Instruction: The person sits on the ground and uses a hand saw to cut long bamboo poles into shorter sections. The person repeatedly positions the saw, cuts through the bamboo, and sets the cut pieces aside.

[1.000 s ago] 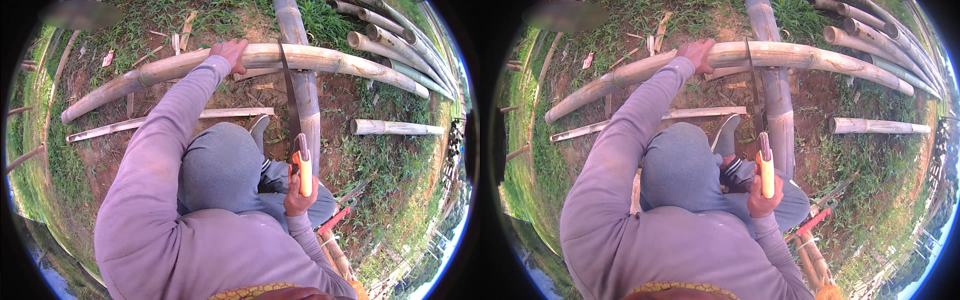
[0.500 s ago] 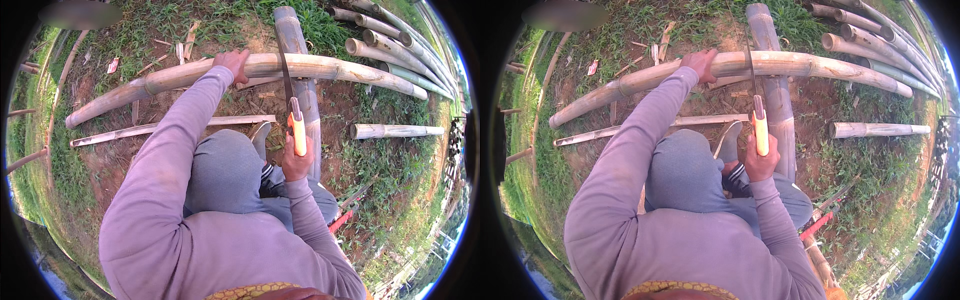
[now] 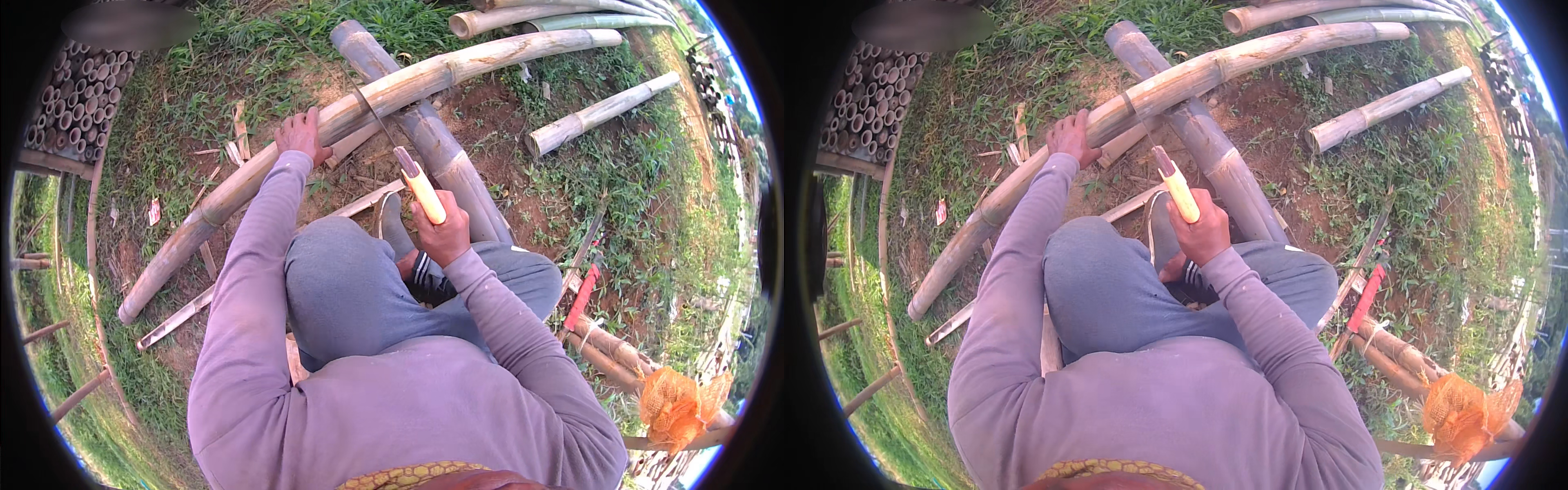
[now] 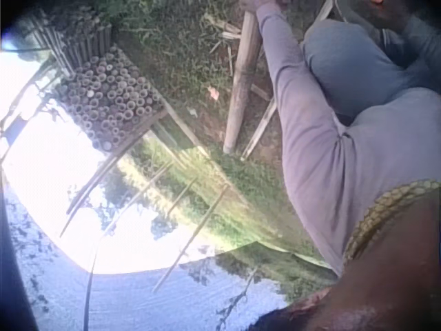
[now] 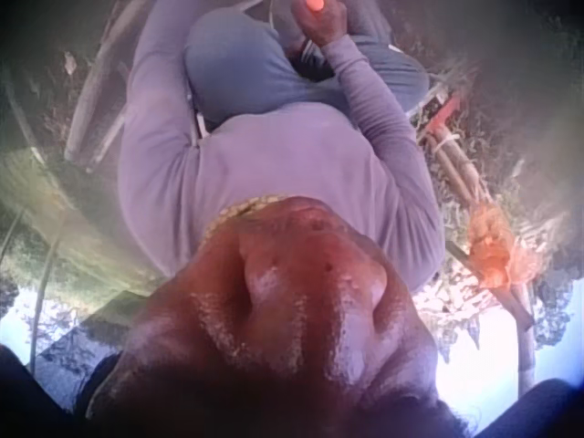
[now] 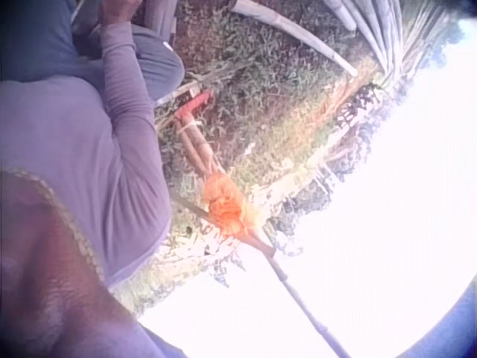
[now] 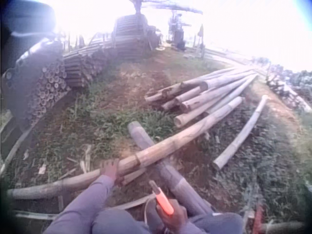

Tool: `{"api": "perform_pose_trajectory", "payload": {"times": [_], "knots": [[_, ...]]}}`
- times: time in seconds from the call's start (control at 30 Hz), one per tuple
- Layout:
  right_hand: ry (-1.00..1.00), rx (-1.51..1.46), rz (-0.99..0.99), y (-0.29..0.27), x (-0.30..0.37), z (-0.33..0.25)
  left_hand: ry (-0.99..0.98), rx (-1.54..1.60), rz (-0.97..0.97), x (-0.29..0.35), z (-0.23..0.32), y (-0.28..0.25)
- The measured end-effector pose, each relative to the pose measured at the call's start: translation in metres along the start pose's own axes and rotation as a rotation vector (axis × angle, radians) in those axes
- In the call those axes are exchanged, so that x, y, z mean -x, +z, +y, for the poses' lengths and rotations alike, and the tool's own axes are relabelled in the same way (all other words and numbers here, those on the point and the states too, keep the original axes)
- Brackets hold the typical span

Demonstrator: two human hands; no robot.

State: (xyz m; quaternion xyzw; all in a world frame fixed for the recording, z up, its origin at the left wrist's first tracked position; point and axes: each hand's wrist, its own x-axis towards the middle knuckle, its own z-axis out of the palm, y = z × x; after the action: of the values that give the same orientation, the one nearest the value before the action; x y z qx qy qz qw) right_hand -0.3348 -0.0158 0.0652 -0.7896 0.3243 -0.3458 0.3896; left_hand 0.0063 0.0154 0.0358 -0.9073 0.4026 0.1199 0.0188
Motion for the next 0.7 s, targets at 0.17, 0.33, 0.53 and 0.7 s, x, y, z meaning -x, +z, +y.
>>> {"api": "perform_pose_trajectory", "payload": {"times": [0.17, 0.33, 0.53, 0.7], "knots": [[0.098, 0.078, -0.030, 0.006, -0.003, -0.006, 0.307, 0.031, 0.462, 0.068, -0.003, 0.055], [0.108, 0.002, -0.027, -0.002, -0.006, -0.014, 0.387, 0.542, -0.599, 0.151, -0.037, 0.123], [0.016, -0.024, -0.053, 0.007, -0.007, -0.022, 0.208, 1.341, -0.500, 0.097, -0.019, 0.149], [0.175, -0.270, -0.122, -0.014, -0.033, 0.054, 0.268, 1.272, -0.514, 0.062, 0.038, 0.128]]}}
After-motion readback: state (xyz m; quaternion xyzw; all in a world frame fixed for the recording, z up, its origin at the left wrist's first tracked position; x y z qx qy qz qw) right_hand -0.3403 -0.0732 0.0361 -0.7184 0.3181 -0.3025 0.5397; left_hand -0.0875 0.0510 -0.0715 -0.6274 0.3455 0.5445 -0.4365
